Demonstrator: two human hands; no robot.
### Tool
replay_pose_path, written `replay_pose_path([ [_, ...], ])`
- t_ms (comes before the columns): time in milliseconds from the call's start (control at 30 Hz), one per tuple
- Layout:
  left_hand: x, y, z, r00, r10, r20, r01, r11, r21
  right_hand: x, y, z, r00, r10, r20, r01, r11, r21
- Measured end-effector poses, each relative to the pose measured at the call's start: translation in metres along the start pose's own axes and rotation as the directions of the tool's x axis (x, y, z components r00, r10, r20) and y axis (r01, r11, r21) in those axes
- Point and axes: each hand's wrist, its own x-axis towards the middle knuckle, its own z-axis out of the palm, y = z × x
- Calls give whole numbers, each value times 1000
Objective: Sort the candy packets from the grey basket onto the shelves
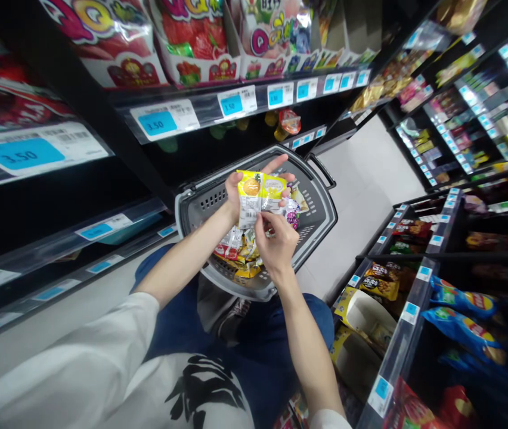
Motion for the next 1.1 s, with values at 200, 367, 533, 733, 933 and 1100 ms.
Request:
replay_pose_path([
  [200,1,-1,-2,1000,5,-28,-5,1000,-19,0,3,3,1000,21,4,-21,1000,-14],
  [367,3,4,-1,995,41,-93,-49,995,-85,1,12,7,1000,-3,7,3,999,-48],
  [533,14,13,0,965,182,-186,-209,969,-133,7,24,13,985,-150,86,160,980,-119],
  [733,29,7,-10,822,295,-488,-334,943,8,13,45,29,954,-205,219,237,963,-130],
  [933,30,-6,-9,803,463,-375,-298,856,422,34,72,33,991,115,66,-127,965,231],
  [1100,30,-2,-6,824,458,-333,-150,743,652,59,97,29,862,506,-35,-406,729,551],
])
